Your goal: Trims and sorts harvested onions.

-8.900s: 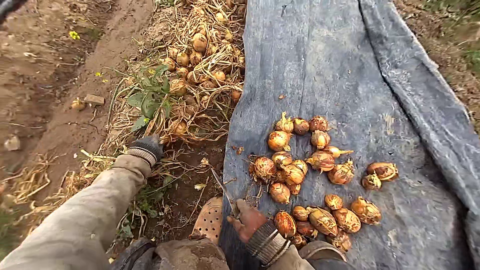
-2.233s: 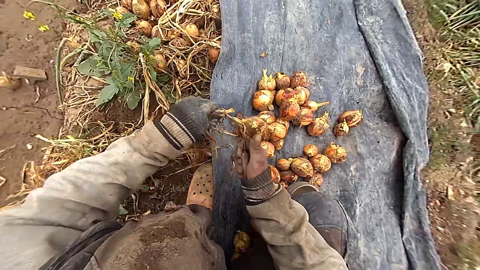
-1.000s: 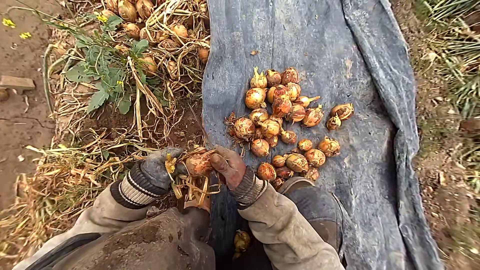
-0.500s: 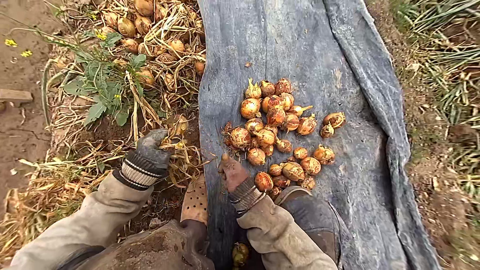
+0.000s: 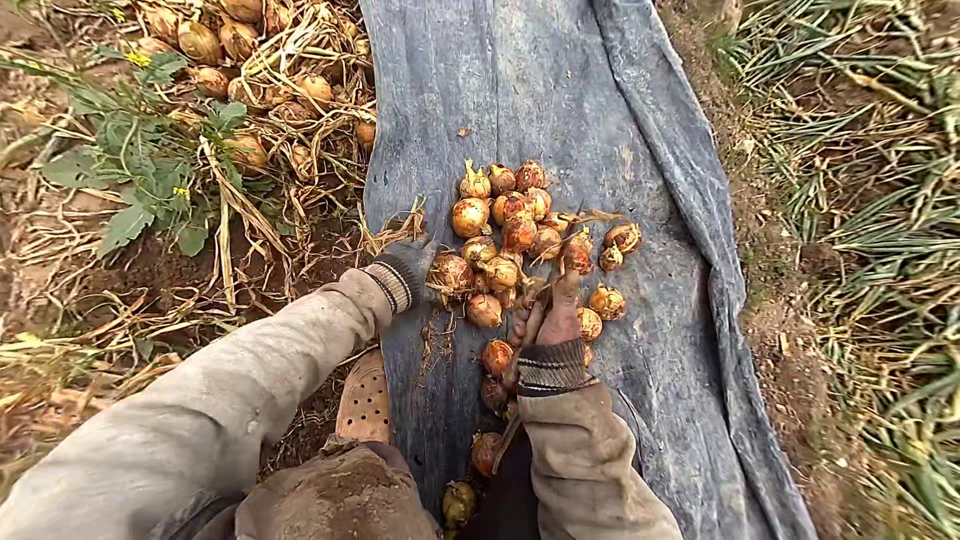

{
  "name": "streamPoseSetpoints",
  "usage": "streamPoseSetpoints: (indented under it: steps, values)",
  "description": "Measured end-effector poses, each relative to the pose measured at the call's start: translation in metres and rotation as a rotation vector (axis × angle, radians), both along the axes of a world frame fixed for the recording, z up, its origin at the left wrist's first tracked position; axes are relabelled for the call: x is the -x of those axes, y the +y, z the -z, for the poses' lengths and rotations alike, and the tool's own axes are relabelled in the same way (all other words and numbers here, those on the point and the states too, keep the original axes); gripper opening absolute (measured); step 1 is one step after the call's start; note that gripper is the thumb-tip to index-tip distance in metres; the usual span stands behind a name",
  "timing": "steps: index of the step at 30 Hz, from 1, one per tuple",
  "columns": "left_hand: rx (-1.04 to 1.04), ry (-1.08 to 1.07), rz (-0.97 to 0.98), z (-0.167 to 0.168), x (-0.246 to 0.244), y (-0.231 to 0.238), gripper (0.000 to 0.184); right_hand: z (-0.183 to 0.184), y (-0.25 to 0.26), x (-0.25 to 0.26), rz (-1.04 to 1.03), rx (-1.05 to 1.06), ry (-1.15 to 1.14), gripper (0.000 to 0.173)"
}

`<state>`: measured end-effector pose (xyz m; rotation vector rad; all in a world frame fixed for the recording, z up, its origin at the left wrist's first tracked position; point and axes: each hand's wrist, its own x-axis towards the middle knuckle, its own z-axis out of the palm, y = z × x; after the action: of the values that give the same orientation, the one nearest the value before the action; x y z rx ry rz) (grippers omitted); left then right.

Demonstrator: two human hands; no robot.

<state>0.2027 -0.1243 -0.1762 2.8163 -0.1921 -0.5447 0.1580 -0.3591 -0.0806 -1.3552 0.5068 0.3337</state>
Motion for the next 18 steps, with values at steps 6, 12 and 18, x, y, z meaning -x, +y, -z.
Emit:
streamPoseSetpoints:
  steps: [6, 12, 18]
  values:
    - [-0.034, 0.105, -0.175, 0.022, 0.053, -0.055, 0.142, 0.006, 0.008, 0.008, -0.106, -0.043, 0.088, 0.074]
    - [-0.064, 0.092, -0.340, 0.018, 0.036, -0.066, 0.137, -0.005, 0.024, 0.008, -0.105, -0.101, 0.138, 0.071]
    - [-0.005, 0.149, -0.441, 0.011, 0.039, -0.079, 0.105, -0.010, 0.005, 0.015, -0.128, -0.032, 0.144, 0.069]
